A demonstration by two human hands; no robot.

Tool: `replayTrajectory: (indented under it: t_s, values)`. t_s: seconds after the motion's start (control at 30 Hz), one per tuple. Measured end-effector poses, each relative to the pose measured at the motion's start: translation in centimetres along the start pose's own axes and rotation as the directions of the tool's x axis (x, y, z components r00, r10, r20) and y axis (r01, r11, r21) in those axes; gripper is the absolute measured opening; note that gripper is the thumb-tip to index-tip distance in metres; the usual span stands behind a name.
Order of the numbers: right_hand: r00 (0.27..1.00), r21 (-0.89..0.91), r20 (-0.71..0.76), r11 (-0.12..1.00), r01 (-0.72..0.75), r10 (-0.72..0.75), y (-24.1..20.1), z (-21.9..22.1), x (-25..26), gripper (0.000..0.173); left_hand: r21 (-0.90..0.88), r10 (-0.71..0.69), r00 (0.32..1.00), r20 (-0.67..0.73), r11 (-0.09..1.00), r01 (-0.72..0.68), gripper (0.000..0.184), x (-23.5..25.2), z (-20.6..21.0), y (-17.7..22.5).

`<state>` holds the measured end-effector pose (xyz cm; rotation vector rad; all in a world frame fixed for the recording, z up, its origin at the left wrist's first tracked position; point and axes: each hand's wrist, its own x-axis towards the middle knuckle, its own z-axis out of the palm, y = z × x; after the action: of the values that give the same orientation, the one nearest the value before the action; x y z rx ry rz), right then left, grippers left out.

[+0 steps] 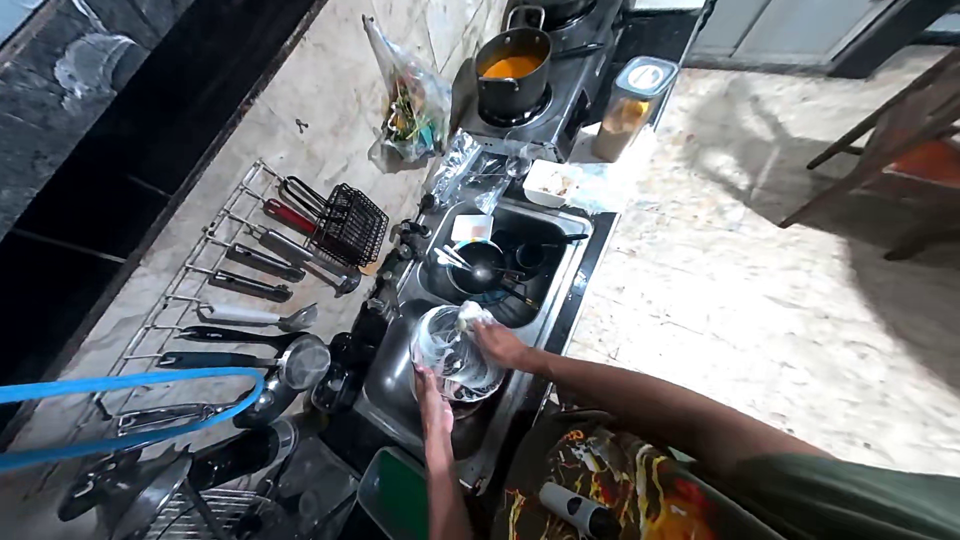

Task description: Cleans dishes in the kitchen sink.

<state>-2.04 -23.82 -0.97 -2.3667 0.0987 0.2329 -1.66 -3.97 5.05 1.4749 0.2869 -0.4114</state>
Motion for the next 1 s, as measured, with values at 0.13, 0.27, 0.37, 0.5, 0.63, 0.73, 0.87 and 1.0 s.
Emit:
replayTrajectory:
  t_s: [0.13, 0.27, 0.37, 0.5, 0.63, 0.73, 0.87, 1.0]
  values:
    - [0.981, 0.156, 0.106, 0.977, 0.144, -0.161, -3.6, 0.6, 0.2, 0.063, -0.011, -0.035, 0.999, -0.009, 0.999, 0.035, 0.054, 0.4, 1.3, -0.1]
    - [0.917, 0.168, 0.293, 0.959, 0.230, -0.271, -5.0, -0.3, -3.7, 0.069, -0.023, -0.086, 0.991, -0.101, 0.996, 0.084, 0.053, 1.5, 0.7, 0.1]
    - [0.918, -0.072, 0.181, 0.926, 0.370, -0.353, -3.7, 1.3, -5.2, 0.039, -0.003, -0.169, 0.977, -0.130, 0.985, 0.170, 0.054, 2.2, 0.6, -0.1]
    - [0.899, -0.301, 0.005, 0.857, 0.420, -0.438, -4.3, 1.4, -5.3, 0.022, 0.028, -0.330, 0.934, -0.136, 0.941, 0.337, 0.059, 2.7, 1.2, 1.0]
    - [0.883, -0.317, -0.005, 0.838, 0.444, -0.470, -5.1, -0.9, -4.4, 0.017, 0.012, -0.396, 0.918, -0.011, 0.918, 0.396, 0.064, 2.9, 1.2, 2.7]
    - [0.939, -0.186, -0.042, 0.926, 0.328, -0.341, -6.2, -3.9, -3.9, 0.023, 0.071, -0.381, 0.921, 0.076, 0.924, 0.376, 0.089, 3.0, 1.9, 3.7]
    - [0.983, 0.236, -0.182, 0.971, 0.048, -0.005, -5.9, -7.5, -1.3, 0.051, 0.144, -0.268, 0.963, 0.023, 0.954, 0.262, 0.084, 4.3, 1.2, 0.3]
    - [0.967, 0.581, -0.171, 0.812, -0.058, 0.191, -3.4, -8.2, 1.0, 0.049, -0.097, -0.130, 0.989, -0.065, 0.988, 0.124, 0.064, 5.1, -0.1, -4.9]
